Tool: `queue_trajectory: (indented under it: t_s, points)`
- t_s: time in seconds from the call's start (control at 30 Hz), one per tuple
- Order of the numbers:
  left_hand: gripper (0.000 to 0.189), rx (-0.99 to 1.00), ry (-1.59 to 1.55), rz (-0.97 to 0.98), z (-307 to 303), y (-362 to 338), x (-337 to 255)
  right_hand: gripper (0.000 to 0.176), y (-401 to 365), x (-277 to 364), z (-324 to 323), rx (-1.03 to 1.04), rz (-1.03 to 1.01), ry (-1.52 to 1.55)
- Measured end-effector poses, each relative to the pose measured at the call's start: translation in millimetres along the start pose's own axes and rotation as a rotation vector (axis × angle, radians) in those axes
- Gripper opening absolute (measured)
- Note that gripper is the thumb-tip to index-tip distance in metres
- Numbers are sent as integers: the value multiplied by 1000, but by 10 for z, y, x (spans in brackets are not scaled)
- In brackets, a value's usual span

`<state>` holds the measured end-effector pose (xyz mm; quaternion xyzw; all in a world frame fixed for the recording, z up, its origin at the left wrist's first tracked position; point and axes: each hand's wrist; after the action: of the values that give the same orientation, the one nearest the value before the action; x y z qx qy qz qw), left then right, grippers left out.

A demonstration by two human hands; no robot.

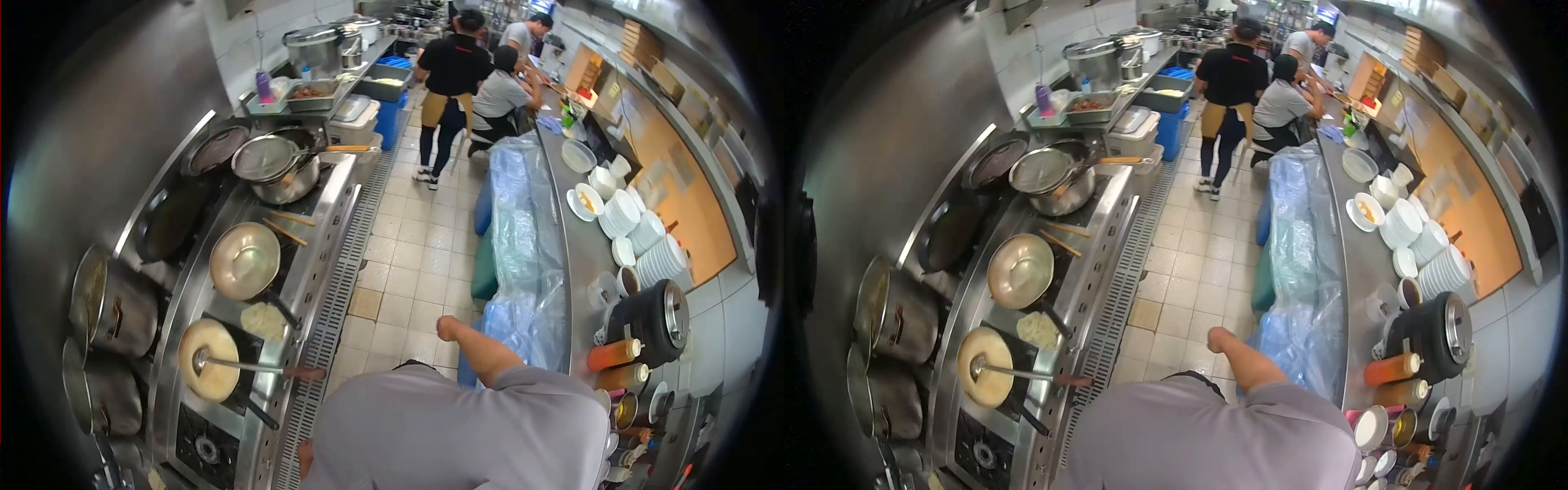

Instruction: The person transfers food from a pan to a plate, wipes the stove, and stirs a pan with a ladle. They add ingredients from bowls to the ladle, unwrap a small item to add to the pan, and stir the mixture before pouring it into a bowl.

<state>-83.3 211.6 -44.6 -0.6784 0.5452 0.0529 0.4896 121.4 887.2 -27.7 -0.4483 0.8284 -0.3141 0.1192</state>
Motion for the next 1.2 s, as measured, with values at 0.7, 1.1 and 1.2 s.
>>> queue_trajectory:
  t_s: [0.7, 1.1, 1.2]
  points:
    - [30, 62, -120, -57, 1591, -1098, -1707, 23, -725, -2166, 355, 150, 129, 327]
    - [28, 139, 205, -90, 1753, -1369, -1123, 18, -142, -2468, 995, 270, -265, 563]
    - [39, -21, -95, -161, 1863, -1745, -1233, 23, -633, -1941, 167, 299, 295, 949]
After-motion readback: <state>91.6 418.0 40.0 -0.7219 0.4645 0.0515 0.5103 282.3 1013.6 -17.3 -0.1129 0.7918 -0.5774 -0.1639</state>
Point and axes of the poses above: each hand's wrist, its own y-axis towards the middle knuckle, its own z-axis out of the palm, x = y × z, and after that the axes turned 5 degrees about -y, right-handed
